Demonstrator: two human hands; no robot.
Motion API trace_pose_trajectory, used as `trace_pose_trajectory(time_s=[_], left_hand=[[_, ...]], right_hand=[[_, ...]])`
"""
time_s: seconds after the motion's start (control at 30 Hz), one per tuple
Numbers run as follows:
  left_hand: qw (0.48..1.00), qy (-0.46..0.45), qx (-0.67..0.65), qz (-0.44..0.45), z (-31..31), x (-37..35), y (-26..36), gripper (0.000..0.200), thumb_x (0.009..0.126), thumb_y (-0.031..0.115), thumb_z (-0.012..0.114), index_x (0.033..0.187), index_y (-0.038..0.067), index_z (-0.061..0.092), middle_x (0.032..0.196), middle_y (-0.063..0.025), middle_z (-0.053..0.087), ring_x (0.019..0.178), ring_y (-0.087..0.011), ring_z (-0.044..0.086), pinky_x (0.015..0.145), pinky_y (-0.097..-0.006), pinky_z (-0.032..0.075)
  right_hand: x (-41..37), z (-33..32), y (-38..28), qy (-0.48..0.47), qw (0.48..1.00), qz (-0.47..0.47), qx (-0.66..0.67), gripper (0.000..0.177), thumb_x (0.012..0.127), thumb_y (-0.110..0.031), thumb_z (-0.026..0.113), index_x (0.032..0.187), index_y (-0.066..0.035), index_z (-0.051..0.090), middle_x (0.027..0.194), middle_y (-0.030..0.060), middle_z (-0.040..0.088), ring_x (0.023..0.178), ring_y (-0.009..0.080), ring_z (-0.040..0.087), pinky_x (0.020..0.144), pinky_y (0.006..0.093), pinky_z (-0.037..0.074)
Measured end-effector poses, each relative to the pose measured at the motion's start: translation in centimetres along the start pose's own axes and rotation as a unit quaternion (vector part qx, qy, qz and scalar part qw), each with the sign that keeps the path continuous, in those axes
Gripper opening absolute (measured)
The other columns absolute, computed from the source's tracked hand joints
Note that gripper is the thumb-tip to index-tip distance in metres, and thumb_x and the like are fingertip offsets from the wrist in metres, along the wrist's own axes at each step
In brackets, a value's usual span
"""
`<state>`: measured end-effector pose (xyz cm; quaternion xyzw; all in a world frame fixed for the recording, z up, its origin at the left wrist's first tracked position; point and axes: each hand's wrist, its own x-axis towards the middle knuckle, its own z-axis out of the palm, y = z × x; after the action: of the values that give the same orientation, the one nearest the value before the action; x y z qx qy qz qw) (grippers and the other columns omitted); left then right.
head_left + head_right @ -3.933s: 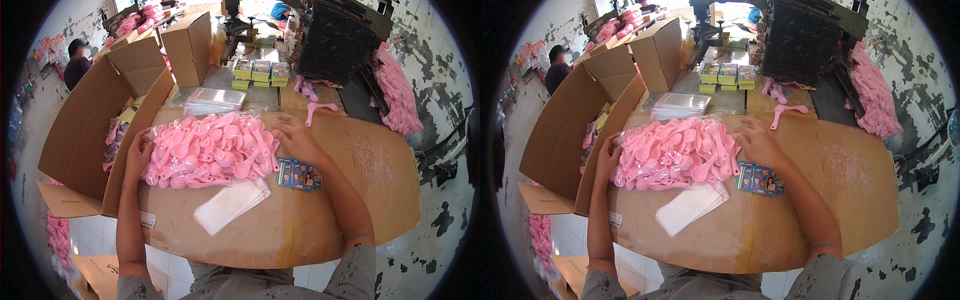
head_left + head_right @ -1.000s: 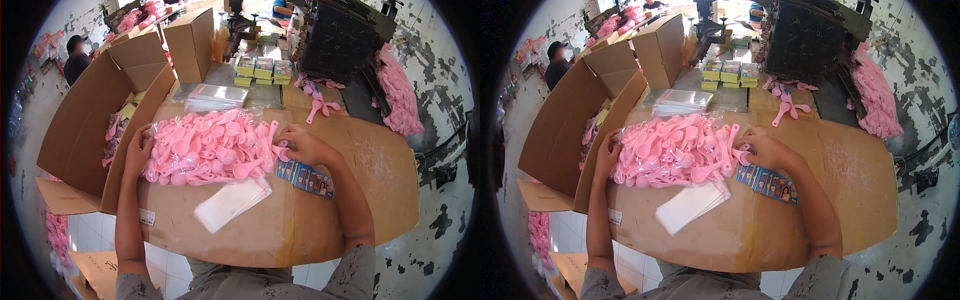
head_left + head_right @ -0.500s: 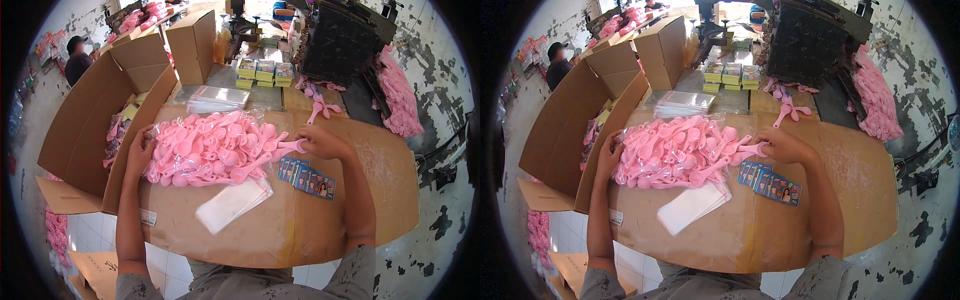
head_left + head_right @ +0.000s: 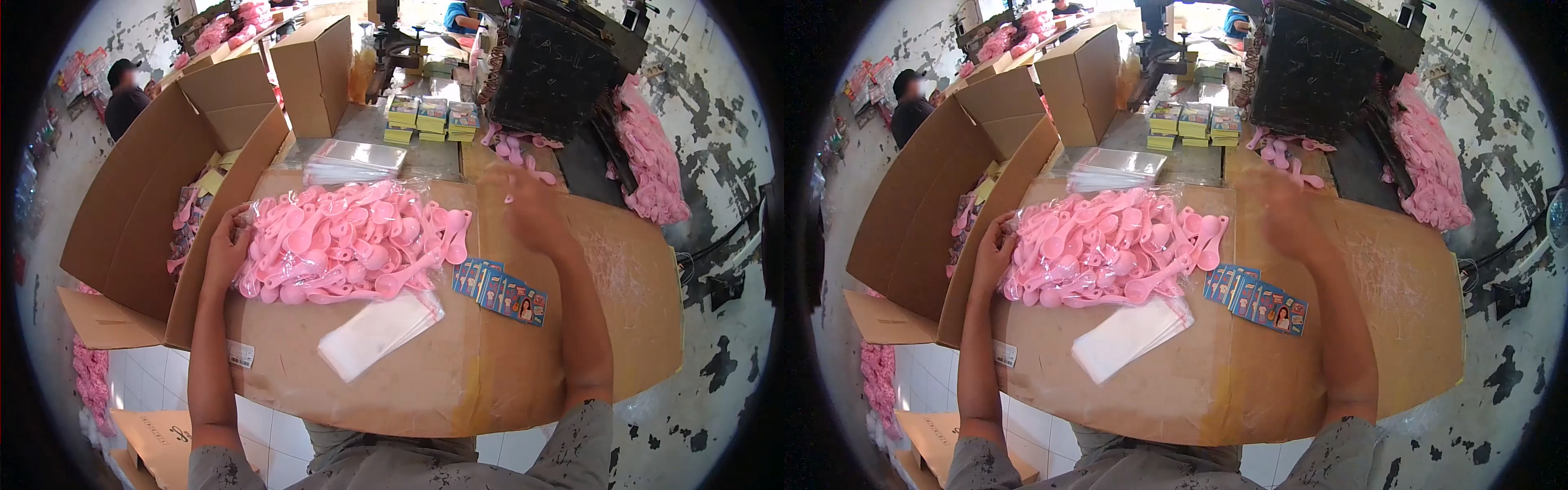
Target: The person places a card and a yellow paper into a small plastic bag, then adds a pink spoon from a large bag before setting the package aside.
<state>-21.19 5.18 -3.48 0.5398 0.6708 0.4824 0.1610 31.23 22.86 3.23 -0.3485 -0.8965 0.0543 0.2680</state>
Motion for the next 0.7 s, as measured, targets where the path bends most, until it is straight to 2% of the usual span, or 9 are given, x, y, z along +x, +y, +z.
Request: trace_pose_trajectory(time_s=[0.03, 0.13, 0.23, 0.33, 0.43, 0.53, 0.57, 0.63, 0.7], left_hand=[[1.000, 0.000, 0.000, 0.001, 0.0, 0.0, 0.0, 0.040, 0.097, -0.001, 0.060, 0.137, 0.004, 0.060, 0.098, -0.0024, 0.060, 0.087, -0.0084, 0.057, 0.076, -0.0249, 0.049], [1.000, 0.000, 0.013, 0.005, -0.1, 0.1, -0.1, 0.040, 0.097, -0.001, 0.061, 0.137, 0.004, 0.061, 0.097, -0.0020, 0.060, 0.086, -0.0084, 0.056, 0.075, -0.0246, 0.049], [1.000, 0.003, 0.023, 0.007, 0.0, 0.0, 0.1, 0.041, 0.097, 0.000, 0.061, 0.137, 0.004, 0.061, 0.096, -0.0023, 0.059, 0.085, -0.0089, 0.056, 0.075, -0.0251, 0.049], [1.000, 0.006, 0.014, 0.010, 0.0, 0.0, -0.2, 0.041, 0.097, 0.001, 0.062, 0.138, 0.005, 0.061, 0.095, -0.0029, 0.060, 0.085, -0.0097, 0.057, 0.075, -0.0262, 0.050], [1.000, 0.000, 0.025, 0.002, -0.2, 0.0, -0.1, 0.041, 0.097, 0.001, 0.062, 0.138, 0.005, 0.060, 0.096, -0.0032, 0.061, 0.086, -0.0103, 0.058, 0.076, -0.0270, 0.050], [0.999, -0.001, 0.053, -0.002, -0.2, -0.3, 1.2, 0.041, 0.098, 0.001, 0.062, 0.139, 0.006, 0.060, 0.096, -0.0030, 0.061, 0.086, -0.0104, 0.059, 0.077, -0.0272, 0.051], [0.998, 0.001, 0.063, -0.001, -0.2, -0.3, 1.4, 0.041, 0.098, 0.001, 0.062, 0.139, 0.006, 0.060, 0.096, -0.0029, 0.061, 0.087, -0.0104, 0.059, 0.077, -0.0272, 0.051], [0.999, 0.001, 0.044, 0.007, 0.0, -0.2, 0.7, 0.041, 0.098, 0.001, 0.062, 0.139, 0.006, 0.060, 0.095, -0.0025, 0.061, 0.087, -0.0103, 0.059, 0.077, -0.0271, 0.051], [0.999, 0.002, 0.036, 0.009, -0.1, 0.0, 0.4, 0.041, 0.098, 0.001, 0.063, 0.139, 0.006, 0.060, 0.095, -0.0020, 0.060, 0.087, -0.0102, 0.058, 0.077, -0.0269, 0.051]], right_hand=[[-0.3, 0.7, -1.0, -0.075, 0.992, -0.075, 0.069, 0.047, 0.081, 0.003, 0.067, 0.127, -0.009, 0.069, 0.145, 0.0158, 0.056, 0.135, 0.0378, 0.052, 0.114, 0.0465, 0.041], [-0.4, 2.4, -4.2, -0.092, 0.982, -0.160, 0.035, 0.051, 0.076, 0.007, 0.065, 0.123, -0.012, 0.071, 0.142, 0.0138, 0.057, 0.135, 0.0374, 0.050, 0.111, 0.0473, 0.043], [-0.5, 3.4, -4.1, -0.096, 0.988, -0.118, 0.028, 0.040, 0.082, 0.003, 0.066, 0.119, -0.012, 0.073, 0.141, 0.0099, 0.058, 0.130, 0.0351, 0.053, 0.113, 0.0449, 0.042], [-0.4, 1.9, -4.1, -0.125, 0.982, -0.122, 0.068, 0.030, 0.088, -0.002, 0.065, 0.114, -0.011, 0.075, 0.139, 0.0106, 0.059, 0.129, 0.0339, 0.054, 0.109, 0.0446, 0.043], [0.1, -0.1, -2.5, -0.203, 0.973, -0.048, 0.102, 0.022, 0.090, -0.005, 0.066, 0.110, -0.009, 0.076, 0.138, 0.0121, 0.059, 0.127, 0.0341, 0.055, 0.104, 0.0443, 0.046], [0.7, -2.3, -2.4, -0.170, 0.979, 0.106, -0.034, 0.023, 0.091, -0.004, 0.065, 0.111, -0.008, 0.075, 0.139, 0.0141, 0.058, 0.126, 0.0354, 0.056, 0.100, 0.0449, 0.048], [0.7, -1.4, -1.7, -0.046, 0.990, 0.077, -0.111, 0.024, 0.090, -0.004, 0.066, 0.112, -0.008, 0.074, 0.140, 0.0143, 0.058, 0.126, 0.0357, 0.056, 0.100, 0.0452, 0.048], [0.7, 1.1, -0.2, 0.203, 0.946, 0.017, -0.254, 0.025, 0.088, -0.003, 0.067, 0.112, -0.007, 0.074, 0.141, 0.0145, 0.057, 0.126, 0.0364, 0.056, 0.100, 0.0458, 0.048], [0.2, 2.2, -0.6, 0.082, 0.993, -0.015, -0.085, 0.030, 0.086, -0.004, 0.069, 0.115, -0.008, 0.073, 0.142, 0.0139, 0.057, 0.128, 0.0362, 0.055, 0.104, 0.0469, 0.047]])
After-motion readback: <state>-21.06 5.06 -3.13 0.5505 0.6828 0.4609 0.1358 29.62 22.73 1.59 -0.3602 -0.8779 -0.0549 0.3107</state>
